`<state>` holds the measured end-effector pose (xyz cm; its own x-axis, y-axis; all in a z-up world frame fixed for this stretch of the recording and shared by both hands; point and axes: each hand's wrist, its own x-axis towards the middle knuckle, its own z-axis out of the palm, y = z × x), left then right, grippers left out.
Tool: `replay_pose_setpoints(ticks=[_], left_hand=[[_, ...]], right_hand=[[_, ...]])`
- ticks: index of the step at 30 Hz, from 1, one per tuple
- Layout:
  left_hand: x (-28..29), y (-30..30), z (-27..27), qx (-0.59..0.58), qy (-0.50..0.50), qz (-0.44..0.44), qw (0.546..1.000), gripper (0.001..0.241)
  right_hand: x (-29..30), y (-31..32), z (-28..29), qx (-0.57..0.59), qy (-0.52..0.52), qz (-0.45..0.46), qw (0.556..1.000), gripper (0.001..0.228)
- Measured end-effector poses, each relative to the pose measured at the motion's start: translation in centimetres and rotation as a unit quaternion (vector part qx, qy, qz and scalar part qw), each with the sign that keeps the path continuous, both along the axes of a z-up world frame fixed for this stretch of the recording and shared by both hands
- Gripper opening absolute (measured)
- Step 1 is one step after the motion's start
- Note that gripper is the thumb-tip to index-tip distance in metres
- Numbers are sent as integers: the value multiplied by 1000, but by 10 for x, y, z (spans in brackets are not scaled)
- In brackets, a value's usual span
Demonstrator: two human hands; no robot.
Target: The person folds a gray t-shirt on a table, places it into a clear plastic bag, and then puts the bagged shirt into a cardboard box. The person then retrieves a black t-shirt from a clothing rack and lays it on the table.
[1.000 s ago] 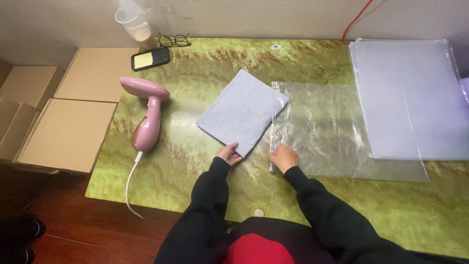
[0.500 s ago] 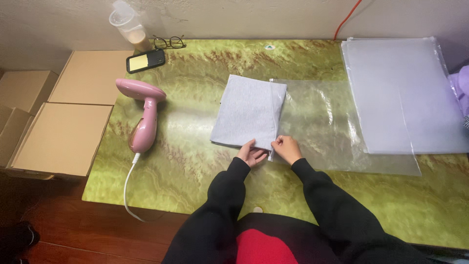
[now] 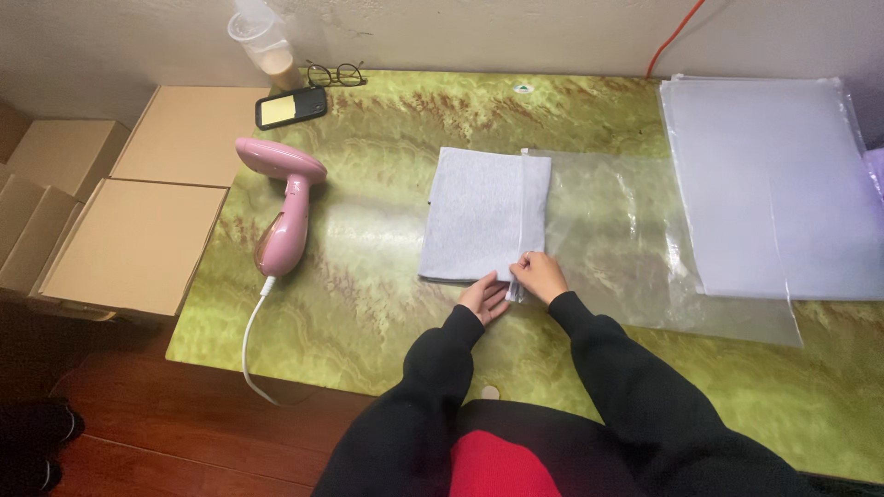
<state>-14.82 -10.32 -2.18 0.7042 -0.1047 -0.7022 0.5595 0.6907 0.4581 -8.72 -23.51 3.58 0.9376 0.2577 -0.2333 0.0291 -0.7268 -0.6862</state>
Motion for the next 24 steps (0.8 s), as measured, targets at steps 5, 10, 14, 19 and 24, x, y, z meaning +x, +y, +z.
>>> replay_pose_setpoints(ticks=[5,10,14,19,24], left_hand=[[8,1,-31,-10,-5,21,1000,45],[9,-1,-19,79,-23,-41,996,41],[6,16,10,226,-14,-132,965,30],[44,31,4,343,-83,-163,921,27],[114,20,-24,565,-184,-146,791,27]], right_hand=[[-2,4,-5,-9,-5,8,1000,22],[1,9,-11,-43,-5,31,999,24],[0,4,-18,-33,8,42,999,25],[-11,6,-4,-50,7,57,997,29],[-22,8,9,-101,-8,76,992,27]])
